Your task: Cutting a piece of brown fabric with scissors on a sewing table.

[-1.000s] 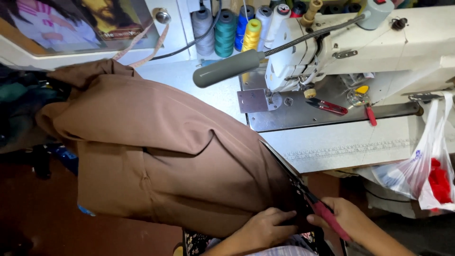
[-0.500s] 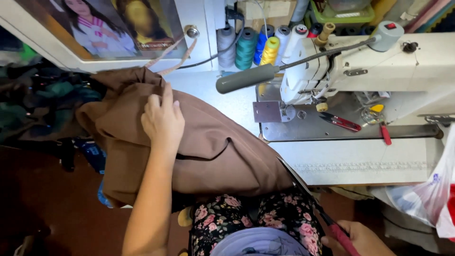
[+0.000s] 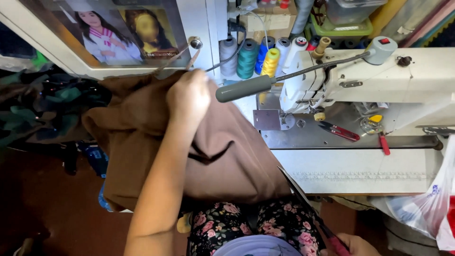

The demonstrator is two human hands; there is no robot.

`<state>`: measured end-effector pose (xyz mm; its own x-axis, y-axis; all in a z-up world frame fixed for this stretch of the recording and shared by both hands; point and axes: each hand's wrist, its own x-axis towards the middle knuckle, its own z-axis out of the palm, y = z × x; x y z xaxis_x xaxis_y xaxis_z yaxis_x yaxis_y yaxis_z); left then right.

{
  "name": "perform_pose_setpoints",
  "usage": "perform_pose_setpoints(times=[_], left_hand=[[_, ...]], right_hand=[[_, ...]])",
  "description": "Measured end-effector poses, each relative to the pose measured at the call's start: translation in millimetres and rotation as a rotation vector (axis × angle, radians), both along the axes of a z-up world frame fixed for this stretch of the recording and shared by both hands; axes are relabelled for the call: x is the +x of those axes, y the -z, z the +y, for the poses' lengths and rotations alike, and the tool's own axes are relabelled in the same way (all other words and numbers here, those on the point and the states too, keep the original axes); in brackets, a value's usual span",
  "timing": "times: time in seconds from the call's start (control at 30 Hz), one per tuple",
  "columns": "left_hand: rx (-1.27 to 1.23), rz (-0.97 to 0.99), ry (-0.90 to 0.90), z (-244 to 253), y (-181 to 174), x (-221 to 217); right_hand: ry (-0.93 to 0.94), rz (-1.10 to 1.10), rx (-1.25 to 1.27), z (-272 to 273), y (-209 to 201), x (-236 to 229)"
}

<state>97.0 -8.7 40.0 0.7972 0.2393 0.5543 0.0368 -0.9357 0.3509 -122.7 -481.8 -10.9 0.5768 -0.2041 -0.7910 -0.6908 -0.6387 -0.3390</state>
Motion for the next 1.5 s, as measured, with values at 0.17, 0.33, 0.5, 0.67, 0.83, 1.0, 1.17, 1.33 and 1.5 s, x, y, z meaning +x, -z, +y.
perform_pose_setpoints(times=[0.17,0.33,0.5,0.67,0.83,1.0,1.17,1.33,1.5], left_hand=[[0.162,-0.041,0.265,-49,6,40],[0.055,0.268,0.169,-53,33,32],[0.089,0.371,0.296,-31,81,35],[0.393,-0.323,0.227,-35,76,25],[0.144,0.176,0.484,-67,86,8],[0.028,0.827,0.563,-72,52,-10],[0.005,0.859,0.545,-65,46,-12],[-0.018,0.870,0.550,-65,41,-13],[-0.015,0.873,0.536,-63,43,-12]], right_hand=[[-0.062,0.146,-0.010,13,-15,3],[-0.209,0.129,-0.100,29,-34,3],[-0.048,0.122,0.172,4,-1,-8],[-0.072,-0.028,0.311,-25,38,-25],[0.092,0.030,0.304,-11,23,-23],[0.137,-0.082,0.500,-30,49,-37],[-0.020,-0.114,0.476,-14,38,-30],[-0.030,-0.084,0.490,0,31,-17],[0.161,0.036,0.493,23,18,-2]])
